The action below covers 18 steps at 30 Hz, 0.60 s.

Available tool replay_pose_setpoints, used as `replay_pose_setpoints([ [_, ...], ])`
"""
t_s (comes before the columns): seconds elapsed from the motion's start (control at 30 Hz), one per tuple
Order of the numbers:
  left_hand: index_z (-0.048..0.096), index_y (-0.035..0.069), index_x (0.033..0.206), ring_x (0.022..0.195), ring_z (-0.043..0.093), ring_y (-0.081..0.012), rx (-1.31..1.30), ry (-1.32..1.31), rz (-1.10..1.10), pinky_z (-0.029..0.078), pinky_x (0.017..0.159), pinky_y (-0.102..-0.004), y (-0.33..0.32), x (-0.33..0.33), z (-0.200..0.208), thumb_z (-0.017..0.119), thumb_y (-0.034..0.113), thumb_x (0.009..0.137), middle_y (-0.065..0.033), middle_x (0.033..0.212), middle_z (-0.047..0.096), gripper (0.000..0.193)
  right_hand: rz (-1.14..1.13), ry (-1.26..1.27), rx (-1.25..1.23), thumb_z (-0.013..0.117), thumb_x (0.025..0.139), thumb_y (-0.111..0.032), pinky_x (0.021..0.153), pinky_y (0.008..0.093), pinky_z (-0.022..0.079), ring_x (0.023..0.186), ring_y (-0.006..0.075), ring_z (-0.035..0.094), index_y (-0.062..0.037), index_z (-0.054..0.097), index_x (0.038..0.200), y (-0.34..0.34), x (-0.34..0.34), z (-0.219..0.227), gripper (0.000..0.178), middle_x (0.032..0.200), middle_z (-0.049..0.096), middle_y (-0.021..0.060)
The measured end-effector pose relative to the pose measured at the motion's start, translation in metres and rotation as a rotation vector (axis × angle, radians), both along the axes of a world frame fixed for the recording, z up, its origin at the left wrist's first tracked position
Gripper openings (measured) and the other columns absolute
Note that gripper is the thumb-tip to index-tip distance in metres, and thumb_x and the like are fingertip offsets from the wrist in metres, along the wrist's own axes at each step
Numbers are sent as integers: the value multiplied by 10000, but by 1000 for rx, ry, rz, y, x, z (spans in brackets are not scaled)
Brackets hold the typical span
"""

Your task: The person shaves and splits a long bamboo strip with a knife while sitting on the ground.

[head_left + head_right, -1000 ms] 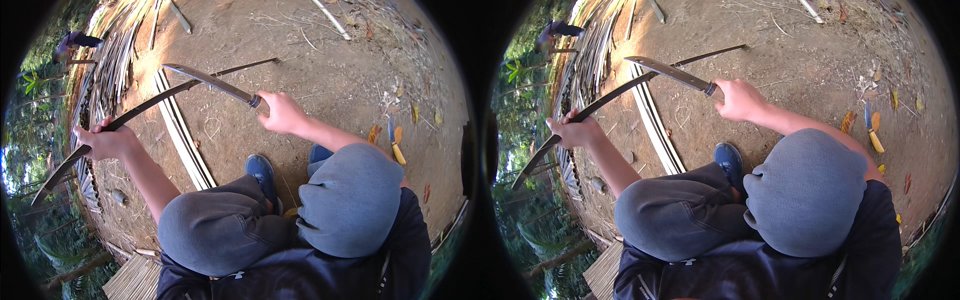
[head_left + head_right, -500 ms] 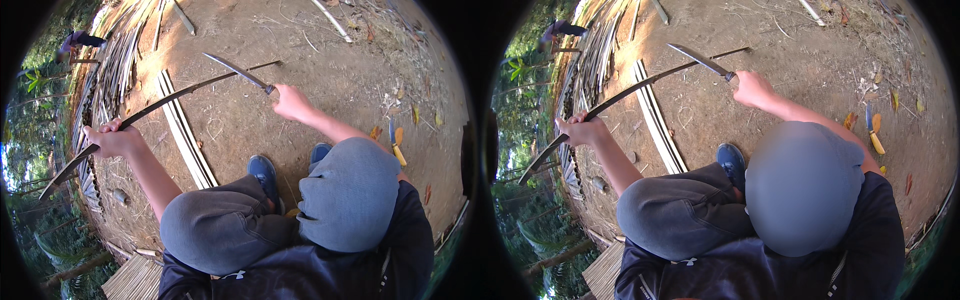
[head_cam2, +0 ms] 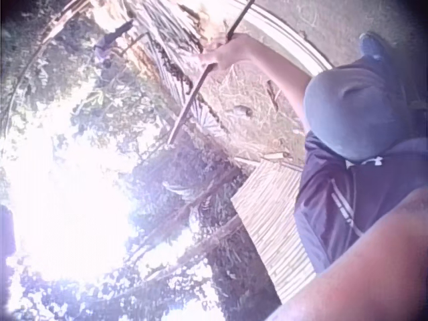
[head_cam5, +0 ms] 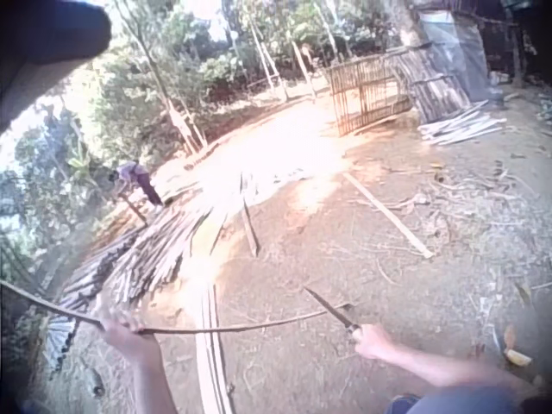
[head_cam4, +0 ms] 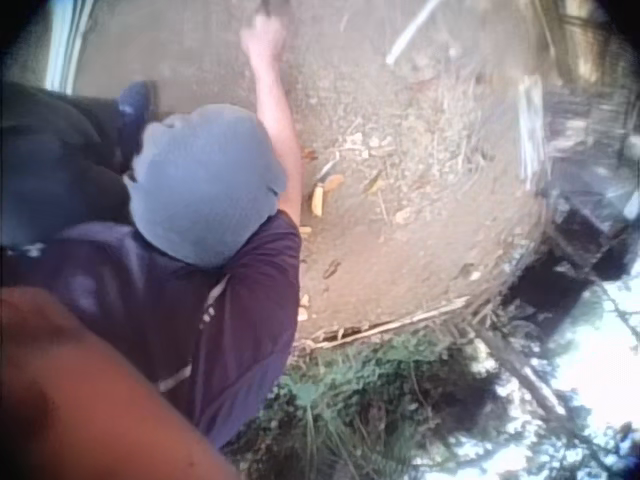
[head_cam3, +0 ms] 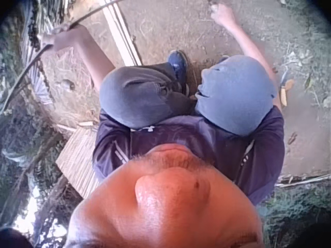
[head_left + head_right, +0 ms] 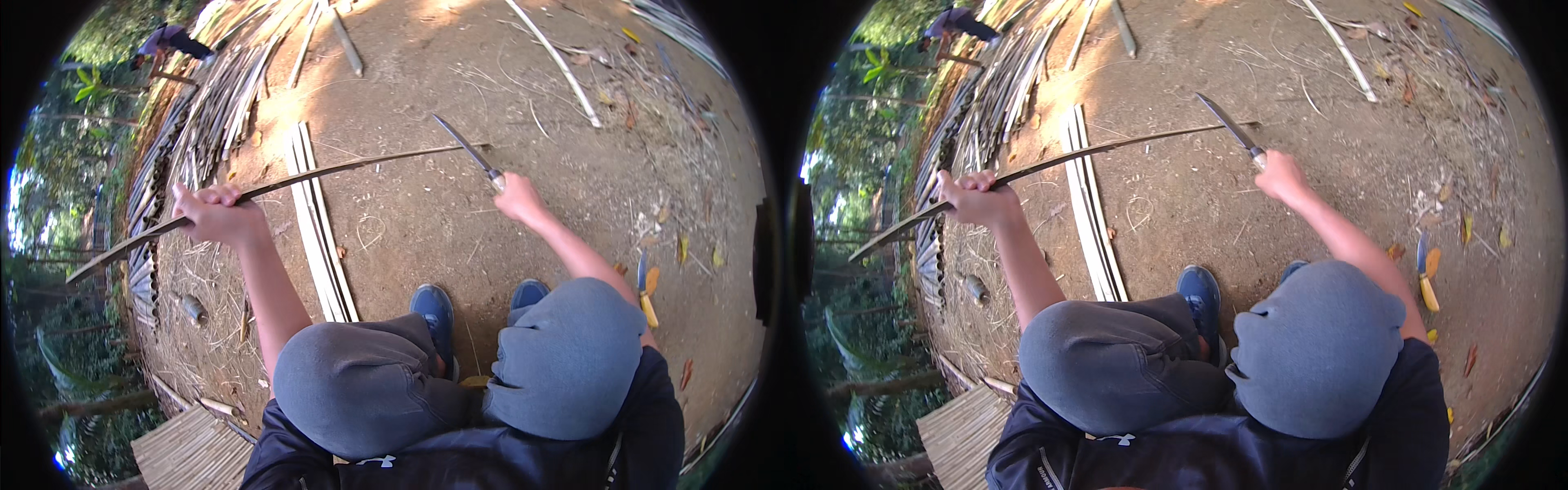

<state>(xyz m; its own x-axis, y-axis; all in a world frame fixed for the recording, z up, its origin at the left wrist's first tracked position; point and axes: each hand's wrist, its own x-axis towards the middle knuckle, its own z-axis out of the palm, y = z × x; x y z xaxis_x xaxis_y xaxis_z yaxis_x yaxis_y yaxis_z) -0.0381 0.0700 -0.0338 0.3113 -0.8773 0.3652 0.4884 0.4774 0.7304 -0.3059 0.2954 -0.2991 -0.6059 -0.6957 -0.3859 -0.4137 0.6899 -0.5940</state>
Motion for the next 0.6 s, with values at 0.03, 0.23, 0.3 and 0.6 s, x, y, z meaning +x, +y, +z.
replay_pose_setpoints([
  [0.03, 377, 134, 819, 351, 332, -96, -12, -39, 10, 307, 337, -268, 5, -5, 7, 585, 192, 991, 25, 493, 377, 276, -34, -30, -46, 657, 786, -161, 803, 492, 525, 952, 418, 674, -11, 624, 973, 3, 4, -2, 242, 923, 693, 248],
  [0.23, 364, 164, 854, 322, 314, -111, -41, -13, -29, 297, 298, -280, -2, -21, 5, 568, 194, 994, 9, 479, 352, 249, -112, 82, -144, 704, 736, -134, 773, 484, 507, 903, 434, 655, -5, 609, 917, 38, -5, -41, 241, 894, 674, 241],
  [0.3, 364, 162, 861, 320, 313, -110, -35, 9, -56, 295, 292, -283, -1, -6, -5, 541, 168, 991, 10, 483, 343, 220, -105, 113, -122, 694, 737, -113, 741, 469, 509, 851, 411, 662, -4, 598, 894, 42, -3, -47, 214, 850, 669, 225],
  [0.6, 352, 151, 915, 299, 324, -138, -152, 44, -260, 322, 278, -302, 7, 1, -2, 443, 90, 963, -9, 471, 297, 120, -81, 12, -44, 711, 706, -140, 721, 460, 523, 791, 369, 699, 23, 637, 815, 24, -62, -11, 209, 813, 689, 256],
])
